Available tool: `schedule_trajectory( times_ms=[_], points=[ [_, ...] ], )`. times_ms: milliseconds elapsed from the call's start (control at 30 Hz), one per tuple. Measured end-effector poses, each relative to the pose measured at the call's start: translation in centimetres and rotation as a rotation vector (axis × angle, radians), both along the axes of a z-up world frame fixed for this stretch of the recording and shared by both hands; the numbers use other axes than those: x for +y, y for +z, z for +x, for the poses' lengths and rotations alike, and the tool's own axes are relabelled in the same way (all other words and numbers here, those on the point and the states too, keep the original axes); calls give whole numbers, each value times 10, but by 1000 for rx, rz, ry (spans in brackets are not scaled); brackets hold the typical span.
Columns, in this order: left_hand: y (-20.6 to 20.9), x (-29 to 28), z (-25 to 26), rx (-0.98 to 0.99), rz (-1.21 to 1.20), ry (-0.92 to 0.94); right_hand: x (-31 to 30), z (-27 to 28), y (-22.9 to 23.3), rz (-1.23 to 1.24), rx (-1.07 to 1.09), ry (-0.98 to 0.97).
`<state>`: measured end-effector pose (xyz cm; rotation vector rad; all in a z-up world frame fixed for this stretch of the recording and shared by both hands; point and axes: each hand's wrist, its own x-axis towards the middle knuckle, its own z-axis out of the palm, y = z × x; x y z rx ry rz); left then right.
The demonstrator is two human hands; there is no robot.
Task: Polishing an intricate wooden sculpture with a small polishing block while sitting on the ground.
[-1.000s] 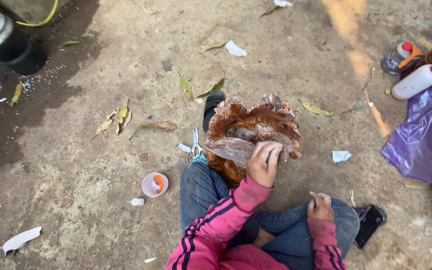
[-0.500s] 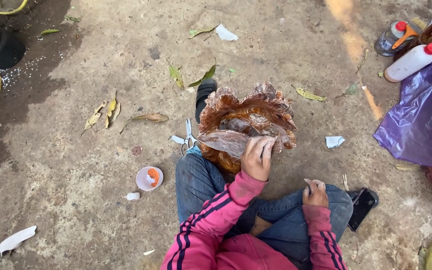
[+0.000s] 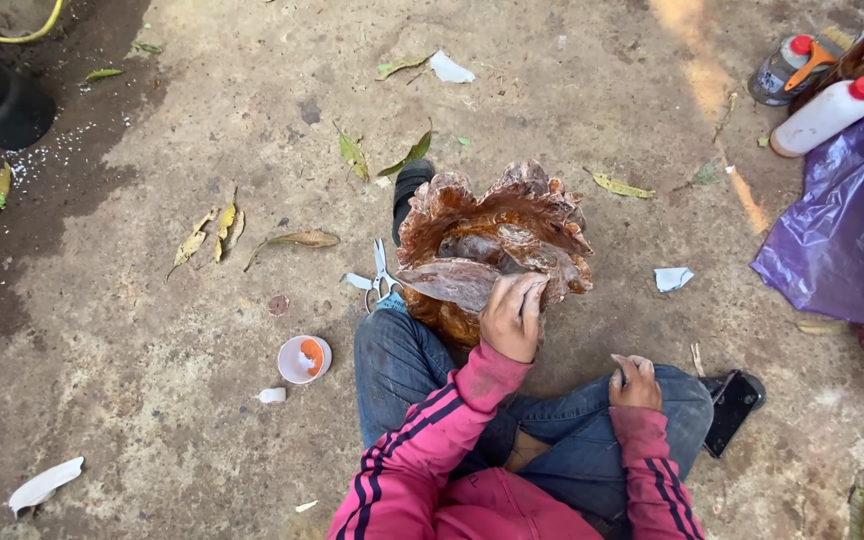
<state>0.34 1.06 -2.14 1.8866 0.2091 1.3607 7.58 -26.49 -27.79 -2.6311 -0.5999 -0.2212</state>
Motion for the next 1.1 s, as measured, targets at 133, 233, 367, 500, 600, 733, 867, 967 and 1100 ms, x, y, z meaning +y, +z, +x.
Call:
schedule_trajectory(
  times_ms=[133, 233, 367, 500, 600, 733, 867, 967, 1100],
  points=[
    [8, -2, 4, -2, -35, -14, -3, -1, -4, -15, -9, 4],
    [-2, -2, 1, 10, -17, -5, -6, 0, -2, 0, -10, 5],
    [-5, -2, 4, -10, -12, 16, -9, 5, -27, -53, -33, -15],
    [10, -4, 7, -18, -15, 20, -10, -1, -13, -50, -11, -4],
    [7, 0, 3, -13, 20, 31, -6, 1, -5, -1, 7, 9],
    [0, 6, -2, 83, 67, 77, -6, 4, -15, -18, -2, -5],
    [10, 7, 8, 186, 150, 224, -9, 4, -19, -38, -15, -7],
    [26, 6, -1, 188, 71, 122, -7, -1, -7, -8, -3, 3],
    [28, 4, -7, 185, 24, 27, -2, 0, -6, -51, 16, -14]
  ],
)
